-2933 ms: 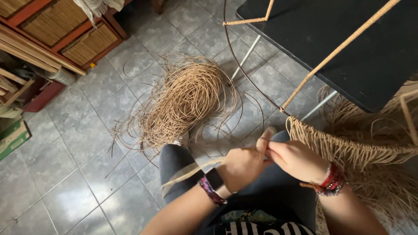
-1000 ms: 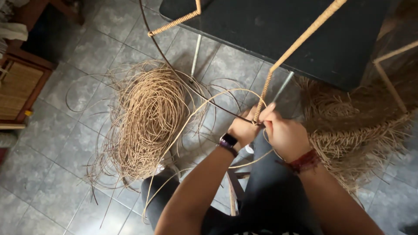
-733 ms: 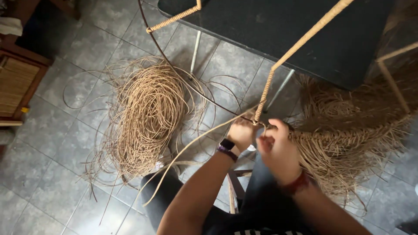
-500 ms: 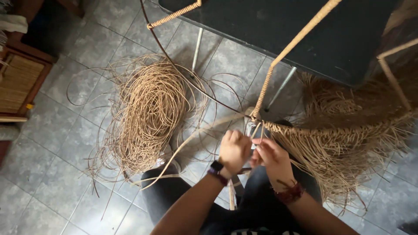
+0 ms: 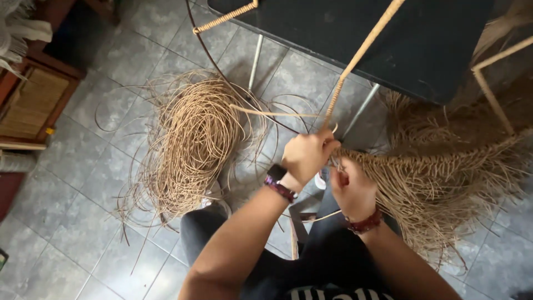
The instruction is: Weaving natural fibers around a frame to create a decorative furniture piece.
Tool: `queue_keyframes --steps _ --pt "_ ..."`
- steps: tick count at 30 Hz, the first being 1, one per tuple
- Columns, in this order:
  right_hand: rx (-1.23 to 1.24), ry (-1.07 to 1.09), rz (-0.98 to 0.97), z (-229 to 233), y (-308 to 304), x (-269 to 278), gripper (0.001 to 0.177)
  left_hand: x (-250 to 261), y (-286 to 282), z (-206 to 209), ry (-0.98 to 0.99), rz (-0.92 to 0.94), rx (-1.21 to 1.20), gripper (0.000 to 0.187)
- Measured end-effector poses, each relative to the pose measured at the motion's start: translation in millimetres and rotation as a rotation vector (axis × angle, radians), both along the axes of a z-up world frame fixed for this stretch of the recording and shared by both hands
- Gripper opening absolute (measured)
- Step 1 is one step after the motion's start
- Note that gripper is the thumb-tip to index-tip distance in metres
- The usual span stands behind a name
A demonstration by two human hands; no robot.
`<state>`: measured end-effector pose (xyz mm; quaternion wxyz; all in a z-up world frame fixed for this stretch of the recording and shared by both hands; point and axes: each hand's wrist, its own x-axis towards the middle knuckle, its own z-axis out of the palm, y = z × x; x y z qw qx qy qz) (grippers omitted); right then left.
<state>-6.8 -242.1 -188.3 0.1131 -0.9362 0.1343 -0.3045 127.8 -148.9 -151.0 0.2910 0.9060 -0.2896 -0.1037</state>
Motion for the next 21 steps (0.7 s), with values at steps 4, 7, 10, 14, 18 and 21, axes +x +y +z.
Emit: queue_keyframes --steps 4,7,10,14,18,21 --pt "0.125 -0.091 0.001 9.3 -2.7 8.1 0.018 2.4 -33.7 -9.5 -0.395 0.295 0.213 0.018" --pt "0.091 -0.064 0.092 20.7 -5.9 15.3 0.01 3.7 -33.4 -4.0 -0.658 0.4 0.165 0.017" --pt "0.145 0.057 0.223 24.1 -7.8 9.9 0.009 3.7 8.0 34.9 -0.724 0.15 -0.09 0.006" --pt "0.824 0.265 0.248 21.8 -14.7 7.5 0.013 -44.1 59.7 14.4 -0.691 -0.009 -0.417 0.03" --pt "1.619 0.201 0.28 8.5 -0.8 4.5 0.018 -60.0 63.6 -8.8 -0.66 -0.052 -0.468 0.038" --pt "1.726 0.166 0.202 13.2 -0.1 4.1 0.016 -68.2 80.5 -24.5 -0.557 -0.188 -0.628 0.031"
